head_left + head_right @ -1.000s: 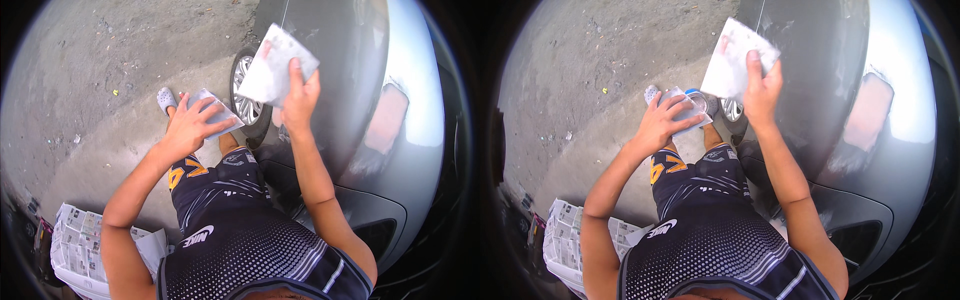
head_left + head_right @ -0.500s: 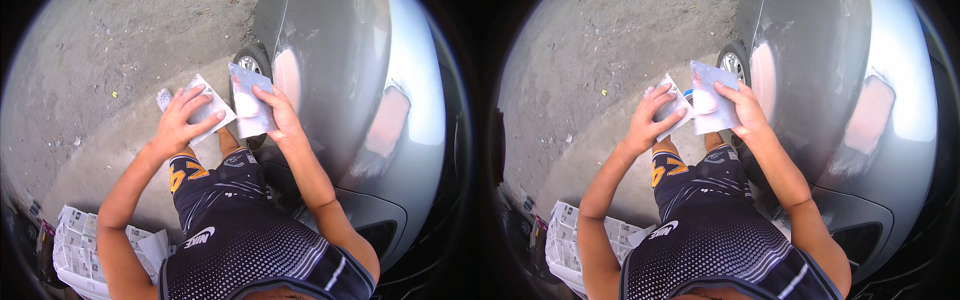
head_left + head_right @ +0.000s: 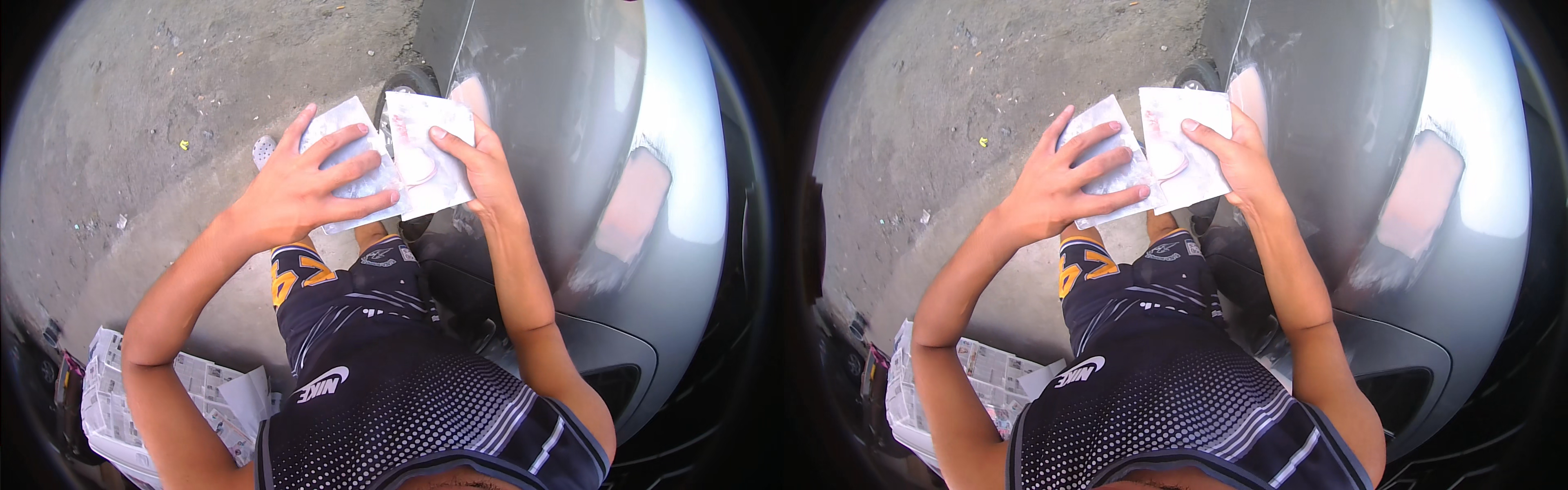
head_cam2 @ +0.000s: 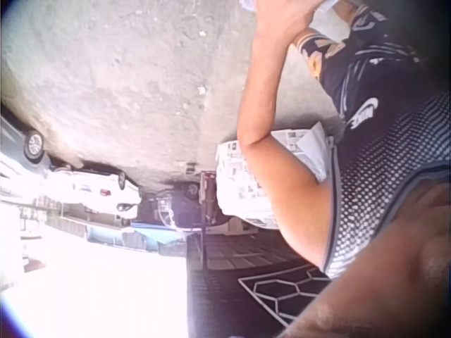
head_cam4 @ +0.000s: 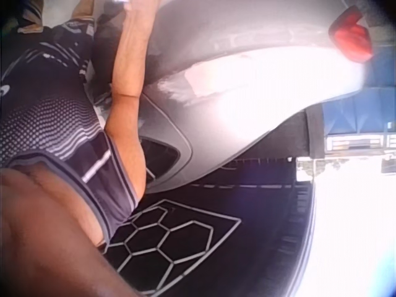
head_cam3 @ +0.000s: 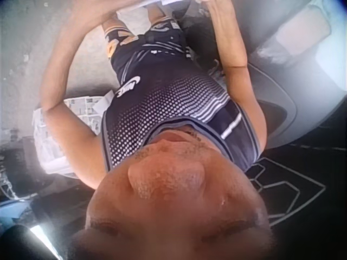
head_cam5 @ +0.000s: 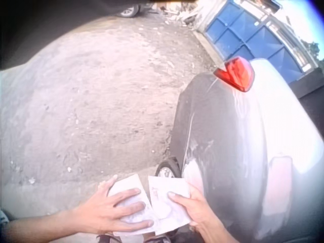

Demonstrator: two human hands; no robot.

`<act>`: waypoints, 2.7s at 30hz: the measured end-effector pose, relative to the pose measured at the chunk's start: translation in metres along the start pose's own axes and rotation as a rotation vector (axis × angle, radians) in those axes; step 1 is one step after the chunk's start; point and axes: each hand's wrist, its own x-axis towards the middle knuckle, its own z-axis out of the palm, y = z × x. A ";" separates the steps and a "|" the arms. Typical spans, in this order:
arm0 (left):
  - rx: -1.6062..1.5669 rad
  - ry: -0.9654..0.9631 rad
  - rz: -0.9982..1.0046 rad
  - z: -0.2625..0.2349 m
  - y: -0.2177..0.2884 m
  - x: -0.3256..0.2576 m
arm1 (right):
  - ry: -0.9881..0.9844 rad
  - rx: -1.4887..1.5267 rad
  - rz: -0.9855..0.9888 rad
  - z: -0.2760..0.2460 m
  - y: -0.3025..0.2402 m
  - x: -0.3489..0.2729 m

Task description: The person mixes body filler with a hardener on a metal sheet using a putty knife, then applies the mixture to the rear quarter panel of a silver car to fill dents.

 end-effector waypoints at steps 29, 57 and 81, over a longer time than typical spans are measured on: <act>-1.597 0.277 -1.127 0.245 -0.042 0.180 | -0.151 -0.007 -0.486 -0.183 -0.105 -0.181; -1.370 0.334 -1.129 0.267 -0.034 0.201 | -0.356 0.046 -0.365 -0.200 -0.115 -0.179; -0.857 0.573 -0.621 0.308 0.038 0.143 | -0.318 0.021 -0.411 -0.197 -0.115 -0.178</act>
